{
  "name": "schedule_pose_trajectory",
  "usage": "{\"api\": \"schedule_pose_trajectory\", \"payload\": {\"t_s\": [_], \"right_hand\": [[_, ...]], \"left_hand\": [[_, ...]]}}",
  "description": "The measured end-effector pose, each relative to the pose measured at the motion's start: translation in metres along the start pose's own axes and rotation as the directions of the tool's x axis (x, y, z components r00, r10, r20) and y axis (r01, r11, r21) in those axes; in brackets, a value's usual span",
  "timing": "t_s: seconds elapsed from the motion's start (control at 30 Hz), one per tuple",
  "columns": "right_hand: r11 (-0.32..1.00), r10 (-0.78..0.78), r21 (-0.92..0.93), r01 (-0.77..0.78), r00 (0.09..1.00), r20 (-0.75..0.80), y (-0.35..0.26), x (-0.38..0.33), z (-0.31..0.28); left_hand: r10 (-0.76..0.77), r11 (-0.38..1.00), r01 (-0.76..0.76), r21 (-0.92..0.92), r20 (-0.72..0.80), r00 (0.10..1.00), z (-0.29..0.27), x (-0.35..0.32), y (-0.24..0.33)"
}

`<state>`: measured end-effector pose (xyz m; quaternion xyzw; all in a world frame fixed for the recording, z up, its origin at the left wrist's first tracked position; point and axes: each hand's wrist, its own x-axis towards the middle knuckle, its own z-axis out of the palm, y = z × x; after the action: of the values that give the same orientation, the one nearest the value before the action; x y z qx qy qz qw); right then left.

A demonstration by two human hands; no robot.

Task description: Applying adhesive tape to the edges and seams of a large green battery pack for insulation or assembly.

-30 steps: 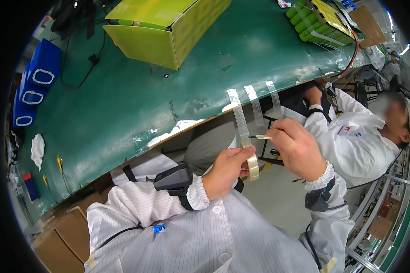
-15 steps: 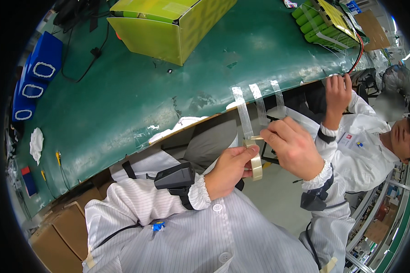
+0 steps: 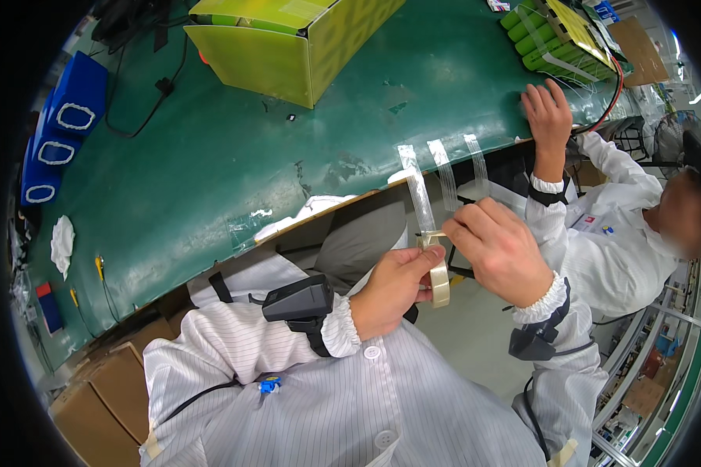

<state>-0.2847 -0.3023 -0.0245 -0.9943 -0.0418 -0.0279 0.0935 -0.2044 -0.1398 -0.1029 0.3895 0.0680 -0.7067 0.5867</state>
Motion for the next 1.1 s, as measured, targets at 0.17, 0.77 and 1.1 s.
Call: {"api": "schedule_pose_trajectory", "payload": {"t_s": [0.17,0.77,1.1], "right_hand": [[0.999,-0.020,-0.038,0.020,1.000,-0.005,-0.003,0.002,0.000],[0.972,-0.088,-0.215,0.098,0.995,0.057,-0.014,0.007,0.007],[0.958,0.075,-0.282,-0.053,0.995,0.065,-0.002,-0.017,0.006]], "left_hand": [[-0.001,1.000,0.001,0.004,0.018,1.000,0.000,0.001,0.000],[0.014,0.998,-0.015,-0.062,-0.020,1.000,0.002,-0.001,-0.001],[-0.081,0.996,0.077,0.047,0.100,0.992,-0.004,-0.004,-0.013]]}}
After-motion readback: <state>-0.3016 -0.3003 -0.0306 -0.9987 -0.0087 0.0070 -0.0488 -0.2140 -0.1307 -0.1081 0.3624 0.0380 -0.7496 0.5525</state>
